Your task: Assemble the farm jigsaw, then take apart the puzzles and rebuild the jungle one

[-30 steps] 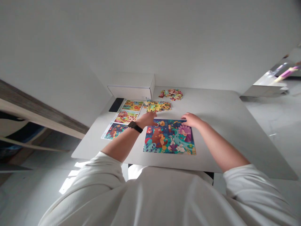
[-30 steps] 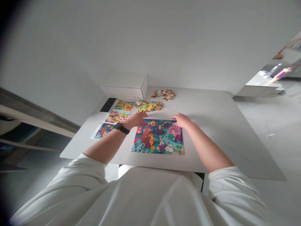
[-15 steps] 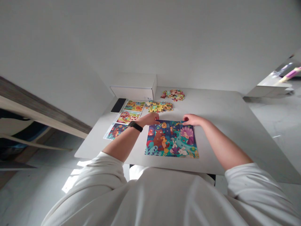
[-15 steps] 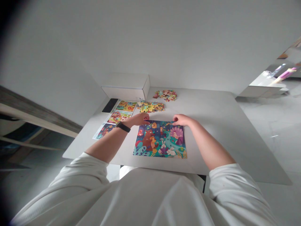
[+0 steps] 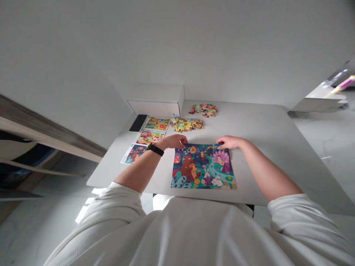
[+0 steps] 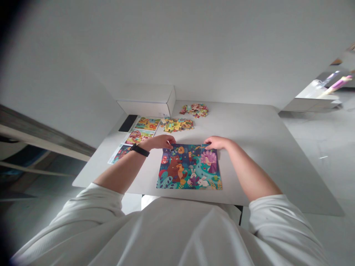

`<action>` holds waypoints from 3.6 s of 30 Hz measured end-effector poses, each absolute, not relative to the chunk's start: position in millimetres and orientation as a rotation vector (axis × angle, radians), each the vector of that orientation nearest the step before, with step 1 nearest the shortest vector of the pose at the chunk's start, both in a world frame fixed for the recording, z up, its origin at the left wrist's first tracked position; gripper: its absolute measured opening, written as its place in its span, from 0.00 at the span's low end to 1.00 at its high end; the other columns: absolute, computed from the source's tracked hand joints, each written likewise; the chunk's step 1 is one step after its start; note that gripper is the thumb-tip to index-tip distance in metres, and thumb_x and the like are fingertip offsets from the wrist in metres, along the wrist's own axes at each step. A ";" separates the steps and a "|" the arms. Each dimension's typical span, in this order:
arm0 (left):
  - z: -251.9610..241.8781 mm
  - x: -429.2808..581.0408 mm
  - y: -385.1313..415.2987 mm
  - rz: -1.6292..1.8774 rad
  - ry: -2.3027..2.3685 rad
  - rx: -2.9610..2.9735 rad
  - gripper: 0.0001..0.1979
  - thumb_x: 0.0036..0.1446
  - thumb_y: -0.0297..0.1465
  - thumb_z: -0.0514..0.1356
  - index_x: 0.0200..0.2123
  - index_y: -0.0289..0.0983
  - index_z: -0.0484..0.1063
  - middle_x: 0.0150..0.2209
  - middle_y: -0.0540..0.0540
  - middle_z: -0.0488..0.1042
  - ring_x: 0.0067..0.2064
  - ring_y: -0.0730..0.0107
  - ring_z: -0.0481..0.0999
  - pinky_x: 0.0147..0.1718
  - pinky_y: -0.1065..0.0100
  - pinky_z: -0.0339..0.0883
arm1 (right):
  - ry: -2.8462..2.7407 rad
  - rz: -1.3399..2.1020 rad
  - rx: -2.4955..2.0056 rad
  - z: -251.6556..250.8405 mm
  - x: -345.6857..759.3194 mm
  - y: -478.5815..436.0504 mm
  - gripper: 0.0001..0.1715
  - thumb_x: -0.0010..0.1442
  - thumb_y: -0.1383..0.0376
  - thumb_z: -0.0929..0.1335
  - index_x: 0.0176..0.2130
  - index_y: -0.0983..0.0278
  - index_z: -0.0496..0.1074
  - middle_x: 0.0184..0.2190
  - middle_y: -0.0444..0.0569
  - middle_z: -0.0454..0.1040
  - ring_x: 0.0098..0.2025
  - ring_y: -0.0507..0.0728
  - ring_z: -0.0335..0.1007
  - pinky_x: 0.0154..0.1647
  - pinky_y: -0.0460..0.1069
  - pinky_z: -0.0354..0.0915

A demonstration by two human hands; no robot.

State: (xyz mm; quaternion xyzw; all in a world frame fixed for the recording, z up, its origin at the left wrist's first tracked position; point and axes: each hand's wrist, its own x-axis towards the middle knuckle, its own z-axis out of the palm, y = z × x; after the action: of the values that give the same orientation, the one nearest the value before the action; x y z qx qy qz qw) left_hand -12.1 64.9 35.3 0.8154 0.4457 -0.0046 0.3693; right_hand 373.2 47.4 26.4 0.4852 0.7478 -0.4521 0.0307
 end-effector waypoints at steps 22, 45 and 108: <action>29.5 40.9 17.0 0.186 0.961 2.184 0.17 0.58 0.33 0.68 0.51 0.39 0.83 0.45 0.47 0.86 0.43 0.65 0.83 0.43 0.70 0.73 | 2.240 -1.634 1.509 55.5 390.8 55.3 0.34 0.46 0.41 0.79 0.45 0.60 0.86 0.45 0.50 0.87 0.45 0.63 0.81 0.50 0.53 0.71; 34.0 65.2 6.2 0.643 1.144 1.711 0.13 0.58 0.41 0.66 0.36 0.38 0.72 0.27 0.52 0.74 0.29 0.72 0.70 0.28 0.70 0.61 | 2.435 -1.997 1.658 24.1 326.5 21.8 0.33 0.51 0.58 0.80 0.56 0.61 0.78 0.42 0.48 0.82 0.44 0.58 0.78 0.51 0.53 0.73; 48.1 42.1 4.5 0.134 1.093 2.087 0.12 0.61 0.40 0.66 0.43 0.39 0.79 0.32 0.50 0.79 0.32 0.69 0.76 0.32 0.71 0.64 | 2.603 -1.260 1.726 27.6 341.1 19.1 0.13 0.61 0.64 0.76 0.47 0.60 0.84 0.47 0.52 0.84 0.47 0.61 0.79 0.53 0.53 0.72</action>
State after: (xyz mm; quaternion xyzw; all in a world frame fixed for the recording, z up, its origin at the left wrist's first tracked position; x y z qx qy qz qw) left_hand 42.1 4.5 48.1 0.8177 0.4284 0.0524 0.3810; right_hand 341.1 19.1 27.6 0.5092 0.7680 -0.3717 -0.1127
